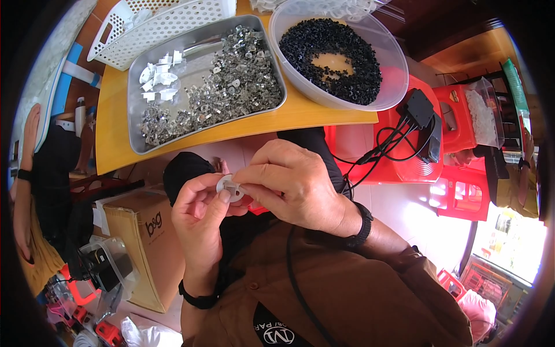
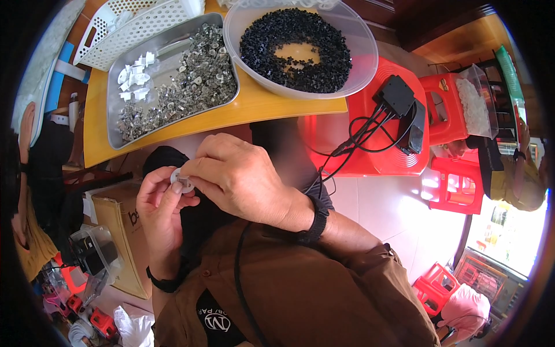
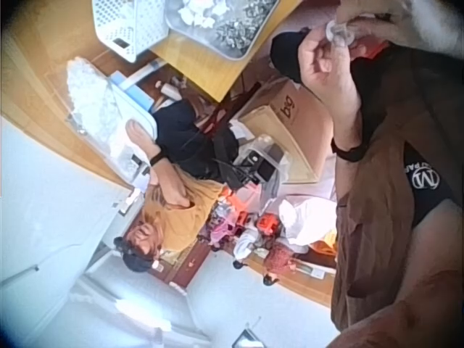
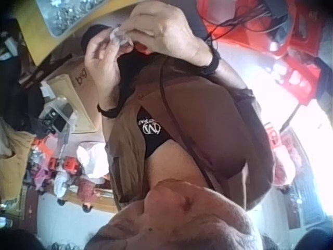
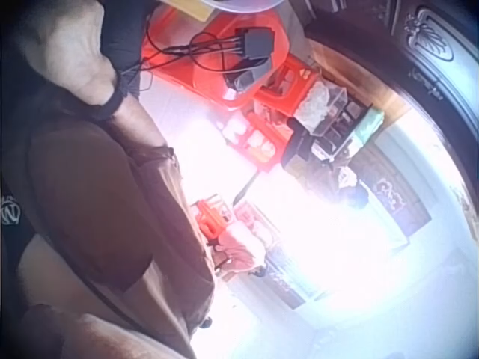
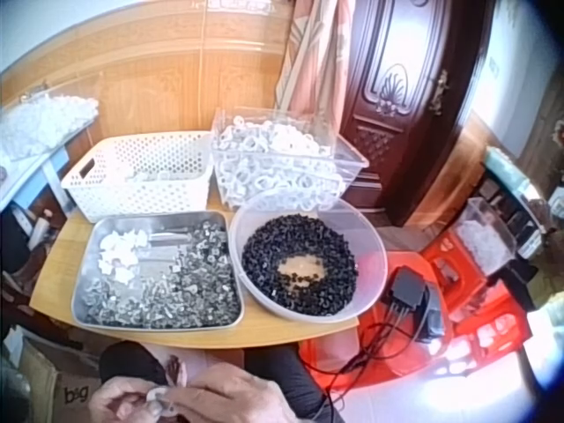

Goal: Assembling small plastic and metal components for shoe manufacturing by hand.

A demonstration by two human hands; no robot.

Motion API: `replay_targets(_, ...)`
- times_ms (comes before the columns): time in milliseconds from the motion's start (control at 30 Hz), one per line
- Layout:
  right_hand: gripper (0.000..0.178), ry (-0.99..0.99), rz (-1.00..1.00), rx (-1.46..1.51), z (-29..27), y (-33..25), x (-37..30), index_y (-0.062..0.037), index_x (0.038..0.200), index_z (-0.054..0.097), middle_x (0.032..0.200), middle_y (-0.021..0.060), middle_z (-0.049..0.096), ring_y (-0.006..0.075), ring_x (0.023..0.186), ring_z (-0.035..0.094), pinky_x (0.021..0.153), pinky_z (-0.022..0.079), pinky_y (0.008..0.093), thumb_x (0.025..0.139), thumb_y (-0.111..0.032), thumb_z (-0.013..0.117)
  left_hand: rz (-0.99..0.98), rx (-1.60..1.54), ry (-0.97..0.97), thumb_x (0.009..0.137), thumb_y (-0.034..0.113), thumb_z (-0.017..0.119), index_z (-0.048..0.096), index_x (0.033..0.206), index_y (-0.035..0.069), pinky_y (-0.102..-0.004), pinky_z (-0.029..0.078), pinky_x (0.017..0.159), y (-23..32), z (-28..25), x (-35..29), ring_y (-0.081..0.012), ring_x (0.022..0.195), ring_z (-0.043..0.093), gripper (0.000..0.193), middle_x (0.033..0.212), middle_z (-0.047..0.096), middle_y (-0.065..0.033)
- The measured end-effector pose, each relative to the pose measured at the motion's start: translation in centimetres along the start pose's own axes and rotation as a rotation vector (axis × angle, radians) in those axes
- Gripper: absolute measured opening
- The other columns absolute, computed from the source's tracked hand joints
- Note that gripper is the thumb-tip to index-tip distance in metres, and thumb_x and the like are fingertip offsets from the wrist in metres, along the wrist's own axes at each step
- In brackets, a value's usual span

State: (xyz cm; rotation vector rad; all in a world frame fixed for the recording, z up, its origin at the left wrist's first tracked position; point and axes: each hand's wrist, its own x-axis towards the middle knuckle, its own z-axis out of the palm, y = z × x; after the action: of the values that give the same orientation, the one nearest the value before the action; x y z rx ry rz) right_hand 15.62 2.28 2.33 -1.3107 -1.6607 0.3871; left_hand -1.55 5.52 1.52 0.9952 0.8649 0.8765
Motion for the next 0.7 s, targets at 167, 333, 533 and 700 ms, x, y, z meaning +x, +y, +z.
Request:
replay_targets(167, 0.019, 0.05, -0.107, -0.075, 0.38, 0.16, -0.24, -0.0105, 0.086, 0.068, 0.078, 0.0029, 0.056, 0.0197, 0.072, 0.059, 0.057, 0.051, 0.0303, 0.067, -0.009, 0.071, 0.021, 0.025, -0.016, 0.089, 0.003, 0.059, 0.057, 0.109, -0.001, -0.0279, 0.058, 0.064, 0.07, 0.16, -0.02, -0.015, 0.082, 0.064, 0.021, 0.094, 0.064, -0.0091)
replay_targets(333, 0.019, 0.043, -0.16, -0.14, 0.46, 0.19, 0.01, -0.0106, 0.084, 0.066, 0.077, 0.0013, 0.053, 0.0181, 0.07, 0.057, 0.053, 0.05, 0.0286, 0.066, -0.012, 0.069, -0.014, 0.034, -0.04, 0.089, 0.003, 0.059, 0.057, 0.109, -0.001, -0.0274, 0.058, 0.065, 0.32, 0.48, -0.1, -0.0152, 0.083, 0.064, 0.021, 0.096, 0.064, -0.0099)
replay_targets(533, 0.02, -0.001, -0.216, -0.269, 0.09, -0.01, 0.1, -0.0099, 0.086, 0.063, 0.078, 0.0021, 0.051, 0.018, 0.07, 0.055, 0.053, 0.049, 0.0286, 0.066, -0.013, 0.066, -0.004, 0.033, -0.037, 0.089, 0.005, 0.061, 0.056, 0.111, -0.001, -0.027, 0.058, 0.065, 0.13, 0.36, -0.14, -0.0153, 0.083, 0.064, 0.023, 0.098, 0.064, -0.0102)
replay_targets(700, 0.023, -0.026, -0.249, -0.31, -0.21, -0.04, 0.11, -0.0081, 0.087, 0.062, 0.08, 0.0036, 0.051, 0.0184, 0.071, 0.055, 0.054, 0.049, 0.0285, 0.065, -0.013, 0.065, -0.007, -0.004, -0.06, 0.088, -0.001, 0.06, 0.054, 0.111, -0.005, -0.0304, 0.058, 0.073, 0.27, 0.28, -0.22, -0.018, 0.089, 0.065, 0.024, 0.102, 0.064, -0.0137)
